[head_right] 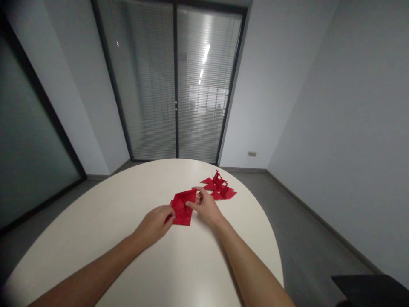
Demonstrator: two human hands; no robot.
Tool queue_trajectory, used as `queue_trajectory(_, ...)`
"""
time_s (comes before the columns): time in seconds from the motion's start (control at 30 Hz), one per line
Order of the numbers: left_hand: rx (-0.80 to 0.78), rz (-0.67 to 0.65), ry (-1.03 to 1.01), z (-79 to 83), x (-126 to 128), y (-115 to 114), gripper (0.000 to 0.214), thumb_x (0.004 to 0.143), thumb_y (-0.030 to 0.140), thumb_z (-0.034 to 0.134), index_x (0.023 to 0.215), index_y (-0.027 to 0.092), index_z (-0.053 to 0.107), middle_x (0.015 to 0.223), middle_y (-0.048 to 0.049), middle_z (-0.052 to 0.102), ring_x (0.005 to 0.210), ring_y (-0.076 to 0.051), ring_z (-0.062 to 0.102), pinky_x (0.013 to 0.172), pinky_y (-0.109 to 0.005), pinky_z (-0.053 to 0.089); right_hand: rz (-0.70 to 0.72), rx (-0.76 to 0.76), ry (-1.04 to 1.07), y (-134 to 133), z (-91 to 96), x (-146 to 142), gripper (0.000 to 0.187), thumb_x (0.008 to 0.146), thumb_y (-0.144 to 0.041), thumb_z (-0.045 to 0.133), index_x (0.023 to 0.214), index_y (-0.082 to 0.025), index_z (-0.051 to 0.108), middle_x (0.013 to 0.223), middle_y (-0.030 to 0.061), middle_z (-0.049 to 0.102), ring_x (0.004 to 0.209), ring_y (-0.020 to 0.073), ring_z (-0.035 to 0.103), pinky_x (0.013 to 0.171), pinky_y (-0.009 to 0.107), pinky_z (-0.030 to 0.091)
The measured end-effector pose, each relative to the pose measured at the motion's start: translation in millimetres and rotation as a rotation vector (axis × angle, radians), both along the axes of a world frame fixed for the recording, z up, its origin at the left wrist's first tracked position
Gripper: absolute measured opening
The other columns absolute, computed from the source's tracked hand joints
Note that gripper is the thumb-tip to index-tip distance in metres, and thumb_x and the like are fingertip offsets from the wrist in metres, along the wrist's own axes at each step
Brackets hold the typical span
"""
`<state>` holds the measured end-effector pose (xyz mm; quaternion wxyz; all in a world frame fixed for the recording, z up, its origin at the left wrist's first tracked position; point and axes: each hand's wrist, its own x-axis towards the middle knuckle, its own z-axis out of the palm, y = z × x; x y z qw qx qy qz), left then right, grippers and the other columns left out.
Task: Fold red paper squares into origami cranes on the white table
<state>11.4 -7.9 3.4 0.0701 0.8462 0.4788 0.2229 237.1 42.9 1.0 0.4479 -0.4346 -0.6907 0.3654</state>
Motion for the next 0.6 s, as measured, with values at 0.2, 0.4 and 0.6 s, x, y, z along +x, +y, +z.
queue_trajectory(0.2, -0.014, -0.009, -0.012, 2.0, 1, -1, 0.017, 0.091, 0.013, 0.048, 0.084, 0.020, 0.061, 0.088, -0.0044, 0.068, 0.085, -0.019, 0.062, 0.078, -0.030, 0.044, -0.016, -0.031, -0.036, -1, -8.3, -10, 0.028, 0.076, -0.028, 0.075, 0.101, -0.017, 0.065, 0.096, 0.0061, 0.075, 0.085, 0.0237, 0.069, 0.076, 0.036, 0.054)
queue_trajectory(0.4, -0.011, -0.021, -0.017, 2.3, 2, -1, 0.015, 0.090, 0.013, 0.048, 0.083, 0.020, 0.060, 0.087, -0.0040, 0.067, 0.084, -0.019, 0.061, 0.077, -0.030, 0.044, -0.022, -0.035, -0.098, 1, -14.2, -13, 0.016, 0.080, -0.023, 0.069, 0.095, -0.018, 0.069, 0.093, 0.0062, 0.077, 0.081, 0.0248, 0.069, 0.073, 0.036, 0.053)
queue_trajectory(0.6, -0.015, 0.001, -0.017, 1.7, 3, -2, 0.014, 0.090, 0.014, 0.050, 0.087, 0.021, 0.061, 0.092, -0.0047, 0.069, 0.090, -0.020, 0.063, 0.080, -0.030, 0.046, -0.098, 0.037, -0.158, 0, -16.0, -15, 0.022, 0.084, -0.024, 0.066, 0.106, -0.020, 0.062, 0.099, 0.0070, 0.075, 0.084, 0.0241, 0.068, 0.075, 0.035, 0.052)
